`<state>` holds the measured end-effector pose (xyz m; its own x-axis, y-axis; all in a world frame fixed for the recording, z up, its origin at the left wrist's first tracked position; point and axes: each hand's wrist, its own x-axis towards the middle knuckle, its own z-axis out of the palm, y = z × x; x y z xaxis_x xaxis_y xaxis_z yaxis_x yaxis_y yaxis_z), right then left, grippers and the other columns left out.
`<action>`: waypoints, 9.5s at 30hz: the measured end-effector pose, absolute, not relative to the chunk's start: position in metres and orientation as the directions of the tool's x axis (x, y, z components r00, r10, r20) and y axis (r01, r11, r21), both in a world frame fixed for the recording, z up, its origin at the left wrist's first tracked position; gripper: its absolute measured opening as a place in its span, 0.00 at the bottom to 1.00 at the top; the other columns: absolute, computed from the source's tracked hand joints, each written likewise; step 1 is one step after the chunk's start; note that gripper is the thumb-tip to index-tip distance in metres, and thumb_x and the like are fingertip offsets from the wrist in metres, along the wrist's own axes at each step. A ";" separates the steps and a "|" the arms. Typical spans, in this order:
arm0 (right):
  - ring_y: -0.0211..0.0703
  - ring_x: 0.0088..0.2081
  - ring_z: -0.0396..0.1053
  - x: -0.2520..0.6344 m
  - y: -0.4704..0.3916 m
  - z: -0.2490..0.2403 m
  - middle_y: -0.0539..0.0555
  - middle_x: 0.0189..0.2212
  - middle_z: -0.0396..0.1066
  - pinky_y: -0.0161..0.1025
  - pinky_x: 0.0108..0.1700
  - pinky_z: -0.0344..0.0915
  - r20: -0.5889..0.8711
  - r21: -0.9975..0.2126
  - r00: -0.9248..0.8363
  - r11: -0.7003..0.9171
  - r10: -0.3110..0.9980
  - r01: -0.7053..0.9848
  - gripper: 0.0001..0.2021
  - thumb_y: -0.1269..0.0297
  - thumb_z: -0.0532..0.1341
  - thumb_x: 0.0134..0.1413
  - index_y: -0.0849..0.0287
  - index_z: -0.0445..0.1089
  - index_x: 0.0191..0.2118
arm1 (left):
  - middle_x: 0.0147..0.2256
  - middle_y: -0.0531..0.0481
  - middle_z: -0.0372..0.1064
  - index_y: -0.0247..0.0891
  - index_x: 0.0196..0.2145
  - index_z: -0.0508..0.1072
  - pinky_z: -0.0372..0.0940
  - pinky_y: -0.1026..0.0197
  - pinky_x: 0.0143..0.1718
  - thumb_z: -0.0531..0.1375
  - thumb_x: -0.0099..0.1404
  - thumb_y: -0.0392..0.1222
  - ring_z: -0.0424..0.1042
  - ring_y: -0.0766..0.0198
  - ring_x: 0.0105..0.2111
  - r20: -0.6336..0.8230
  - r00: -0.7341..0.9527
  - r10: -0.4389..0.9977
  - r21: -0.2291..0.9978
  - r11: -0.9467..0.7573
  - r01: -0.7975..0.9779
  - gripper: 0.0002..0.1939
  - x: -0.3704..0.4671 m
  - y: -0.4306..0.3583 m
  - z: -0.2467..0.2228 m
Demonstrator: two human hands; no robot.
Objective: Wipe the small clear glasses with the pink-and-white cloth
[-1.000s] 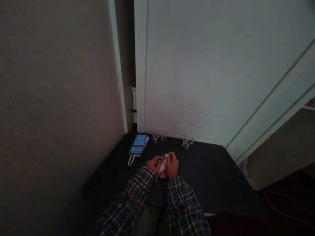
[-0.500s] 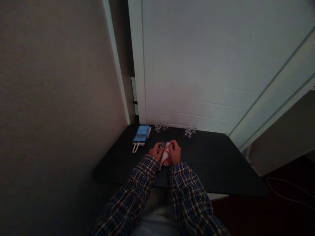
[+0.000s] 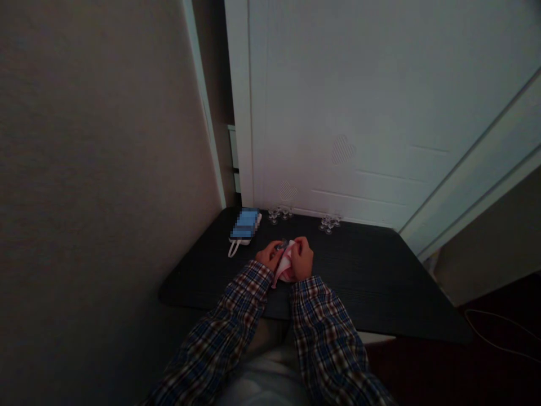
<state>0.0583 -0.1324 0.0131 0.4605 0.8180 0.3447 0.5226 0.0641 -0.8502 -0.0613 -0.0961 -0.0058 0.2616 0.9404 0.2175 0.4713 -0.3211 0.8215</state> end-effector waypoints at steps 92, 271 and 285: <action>0.33 0.21 0.63 0.079 -0.098 0.017 0.47 0.21 0.66 0.31 0.24 0.57 0.359 -0.628 0.166 0.106 0.918 0.771 0.06 0.67 0.50 0.55 0.56 0.62 0.35 | 0.22 0.55 0.65 0.41 0.44 0.62 0.55 0.68 0.22 0.52 0.60 0.40 0.64 0.70 0.21 -0.057 0.349 0.935 0.967 -0.035 0.252 0.13 -0.052 -0.061 0.013; 0.37 0.51 0.62 0.078 -0.002 0.012 0.52 0.48 0.65 0.40 0.56 0.57 0.252 -0.734 -0.197 0.320 0.947 0.599 0.15 0.66 0.52 0.56 0.51 0.68 0.48 | 0.13 0.50 0.58 0.35 0.11 0.60 0.43 0.64 0.22 0.49 0.60 0.52 0.56 0.70 0.17 0.068 0.429 0.901 0.808 -0.302 0.506 0.25 -0.057 -0.048 0.005; 0.36 0.34 0.64 0.097 -0.089 0.018 0.50 0.29 0.63 0.38 0.40 0.61 0.329 -0.943 0.524 0.240 0.785 0.232 0.08 0.64 0.49 0.55 0.59 0.63 0.31 | 0.19 0.49 0.66 0.33 0.21 0.72 0.47 0.65 0.21 0.49 0.62 0.49 0.61 0.69 0.19 -0.005 0.482 0.876 0.890 -0.216 0.401 0.22 -0.055 -0.040 0.006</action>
<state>0.0967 -0.0890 0.0184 0.5244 0.7854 0.3289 0.2320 0.2398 -0.9427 -0.0547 -0.0395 0.0059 0.4816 0.8764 -0.0048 0.4014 -0.2157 0.8902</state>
